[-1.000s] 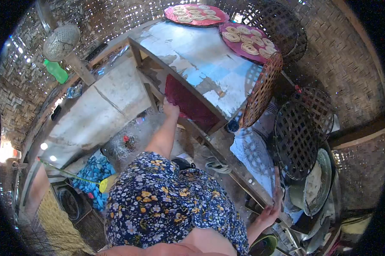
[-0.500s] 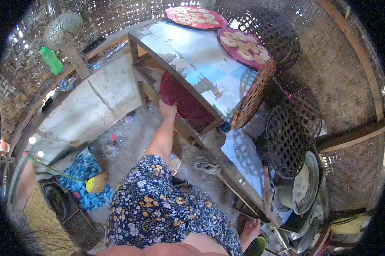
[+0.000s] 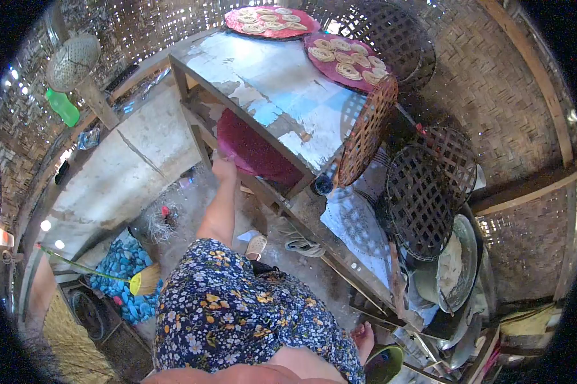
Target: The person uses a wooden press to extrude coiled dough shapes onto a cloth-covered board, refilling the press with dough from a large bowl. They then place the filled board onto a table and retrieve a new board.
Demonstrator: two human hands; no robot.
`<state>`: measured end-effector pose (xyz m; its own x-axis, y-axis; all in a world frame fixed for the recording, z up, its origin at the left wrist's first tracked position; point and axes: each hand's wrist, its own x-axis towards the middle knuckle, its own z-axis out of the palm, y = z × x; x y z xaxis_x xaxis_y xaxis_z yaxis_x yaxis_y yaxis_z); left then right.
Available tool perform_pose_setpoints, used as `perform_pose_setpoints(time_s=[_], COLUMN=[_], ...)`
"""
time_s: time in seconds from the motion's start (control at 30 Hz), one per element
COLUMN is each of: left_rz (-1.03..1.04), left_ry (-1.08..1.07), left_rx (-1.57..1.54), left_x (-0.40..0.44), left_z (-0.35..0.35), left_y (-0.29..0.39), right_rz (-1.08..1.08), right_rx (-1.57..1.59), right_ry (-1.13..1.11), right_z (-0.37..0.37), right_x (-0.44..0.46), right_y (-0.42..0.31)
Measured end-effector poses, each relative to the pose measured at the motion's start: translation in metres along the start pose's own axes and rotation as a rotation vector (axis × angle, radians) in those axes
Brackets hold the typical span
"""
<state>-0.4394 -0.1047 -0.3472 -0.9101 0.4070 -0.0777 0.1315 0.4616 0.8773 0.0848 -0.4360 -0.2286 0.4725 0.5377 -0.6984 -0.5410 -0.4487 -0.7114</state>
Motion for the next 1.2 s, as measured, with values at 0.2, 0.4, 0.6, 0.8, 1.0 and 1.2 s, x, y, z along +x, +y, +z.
perform_pose_setpoints(time_s=[0.2,0.4,0.6,0.8,1.0,1.2], left_rz=[0.109,0.270,0.162,0.225,0.525,1.286], left_ry=[0.118,0.118,-0.180,-0.359,-0.545,-0.917], left_rx=[-0.005,-0.131,-0.475,-1.251,-0.961,-0.505], left_x=[0.015,0.062,0.061,0.035,-0.072,-0.259], left_z=[-0.029,-0.022,-0.074,-0.173,-0.206,-0.165], left_y=[0.015,-0.011,0.007,0.073,0.146,0.188], right_rz=[-0.036,-0.009,-0.002,-0.021,-0.186,-0.506], right_rx=[-0.003,0.014,-0.038,0.020,-0.166,-0.363], right_ry=[-0.106,-0.129,-0.124,-0.104,-0.266,-0.812], right_z=[-0.018,-0.018,-0.038,-0.032,0.008,0.110], right_x=[0.035,0.040,0.052,0.040,0.019,-0.065], right_y=[0.007,0.007,0.024,0.031,0.017,-0.031])
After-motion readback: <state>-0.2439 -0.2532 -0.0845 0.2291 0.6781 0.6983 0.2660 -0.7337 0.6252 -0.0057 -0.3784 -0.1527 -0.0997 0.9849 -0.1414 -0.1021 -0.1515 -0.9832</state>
